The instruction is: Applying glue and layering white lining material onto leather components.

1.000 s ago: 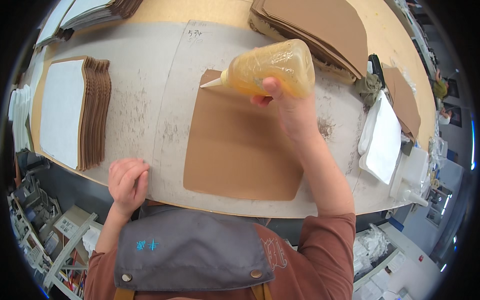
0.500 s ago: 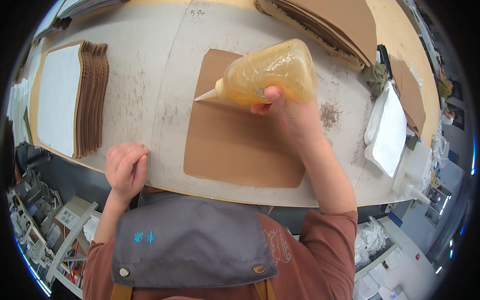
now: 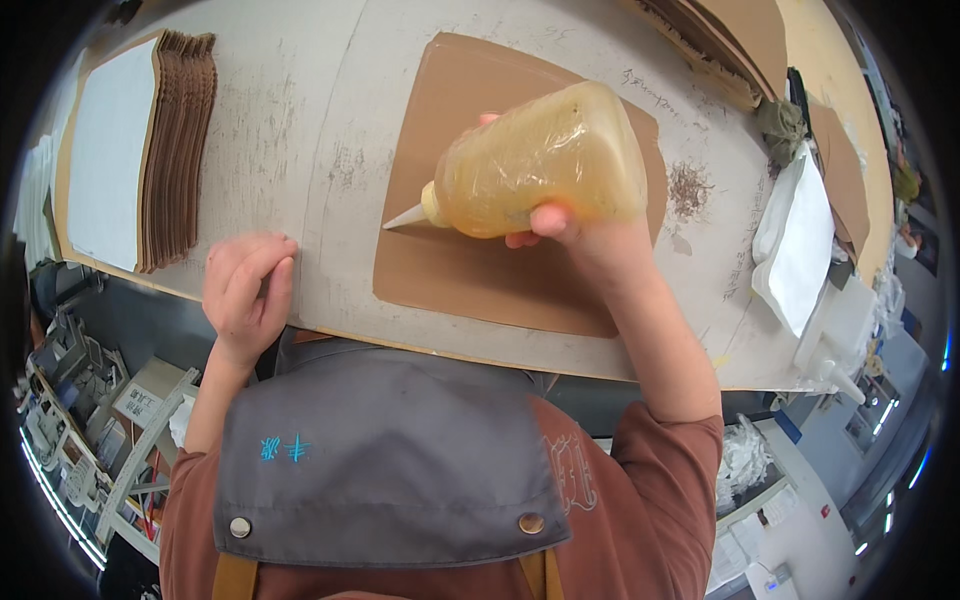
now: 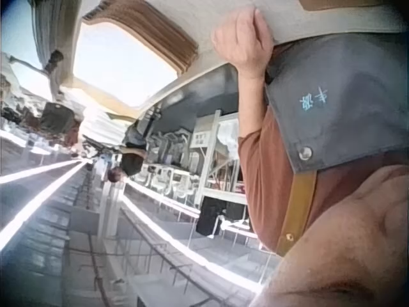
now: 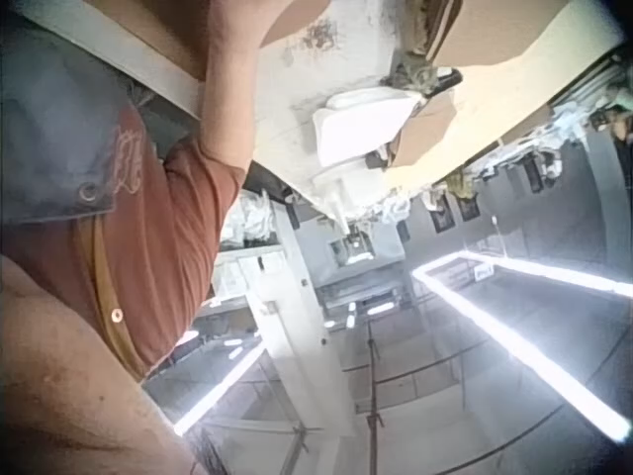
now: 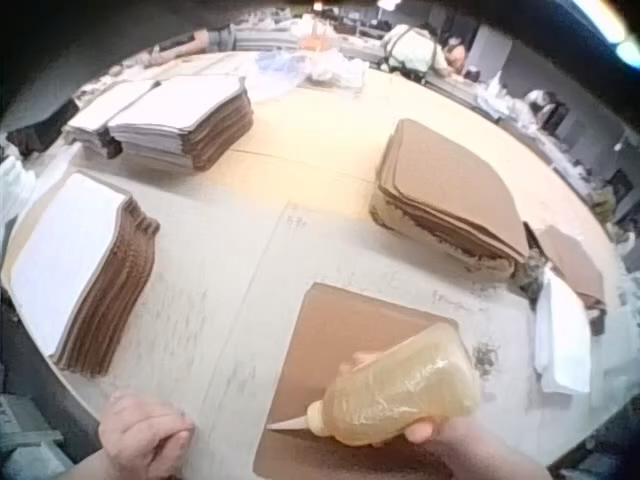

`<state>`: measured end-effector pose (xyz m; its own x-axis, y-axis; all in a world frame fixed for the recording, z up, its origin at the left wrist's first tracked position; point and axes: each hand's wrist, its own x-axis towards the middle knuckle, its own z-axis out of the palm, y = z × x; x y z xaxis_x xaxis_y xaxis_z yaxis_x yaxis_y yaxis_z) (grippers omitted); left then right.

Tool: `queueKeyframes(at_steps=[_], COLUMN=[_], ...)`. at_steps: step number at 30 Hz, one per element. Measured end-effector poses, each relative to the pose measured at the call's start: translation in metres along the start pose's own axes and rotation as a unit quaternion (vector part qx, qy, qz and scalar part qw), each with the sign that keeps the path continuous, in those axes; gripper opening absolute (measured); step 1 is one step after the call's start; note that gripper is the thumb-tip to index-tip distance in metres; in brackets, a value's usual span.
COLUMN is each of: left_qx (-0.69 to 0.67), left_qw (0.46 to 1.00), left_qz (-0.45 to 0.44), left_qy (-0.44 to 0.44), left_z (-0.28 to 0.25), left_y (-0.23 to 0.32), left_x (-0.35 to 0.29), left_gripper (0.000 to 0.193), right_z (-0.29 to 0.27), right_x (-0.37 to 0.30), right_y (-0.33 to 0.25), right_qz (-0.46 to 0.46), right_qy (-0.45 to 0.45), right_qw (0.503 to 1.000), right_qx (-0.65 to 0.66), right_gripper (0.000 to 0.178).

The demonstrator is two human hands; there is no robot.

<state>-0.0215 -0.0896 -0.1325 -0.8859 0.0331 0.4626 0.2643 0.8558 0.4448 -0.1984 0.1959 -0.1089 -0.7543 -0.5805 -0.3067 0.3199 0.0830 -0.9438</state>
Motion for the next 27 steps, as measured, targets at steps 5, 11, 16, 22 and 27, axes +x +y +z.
queueKeyframes(at_steps=[5, 11, 16, 22, 27], left_qx=[-0.001, 0.000, 0.008, 0.019, 0.029], left_qw=[1.000, 1.000, 1.000, 1.000, 0.999], left_qz=[0.002, 0.004, -0.002, -0.018, -0.039], left_qy=[0.004, 0.006, 0.003, -0.008, -0.017], left_z=[0.001, 0.000, 0.002, 0.002, 0.003], left_y=[-0.002, 0.000, 0.001, 0.002, 0.003], left_x=[-0.001, 0.002, 0.002, -0.004, -0.009], left_gripper=[0.019, 0.019, 0.017, 0.020, 0.022], right_z=[0.010, 0.007, 0.003, -0.083, -0.154], right_x=[-0.010, -0.021, -0.031, -0.049, -0.061], right_y=[0.000, 0.034, 0.014, 0.000, -0.011], right_qz=[0.053, -0.046, 0.025, -0.103, -0.235], right_qy=[-0.057, -0.113, -0.093, 0.109, 0.300], right_qw=[0.996, 0.982, 0.990, 0.982, 0.923], right_qx=[0.033, 0.144, 0.106, 0.111, 0.054], right_gripper=[0.125, 0.088, 0.109, 0.110, 0.086])
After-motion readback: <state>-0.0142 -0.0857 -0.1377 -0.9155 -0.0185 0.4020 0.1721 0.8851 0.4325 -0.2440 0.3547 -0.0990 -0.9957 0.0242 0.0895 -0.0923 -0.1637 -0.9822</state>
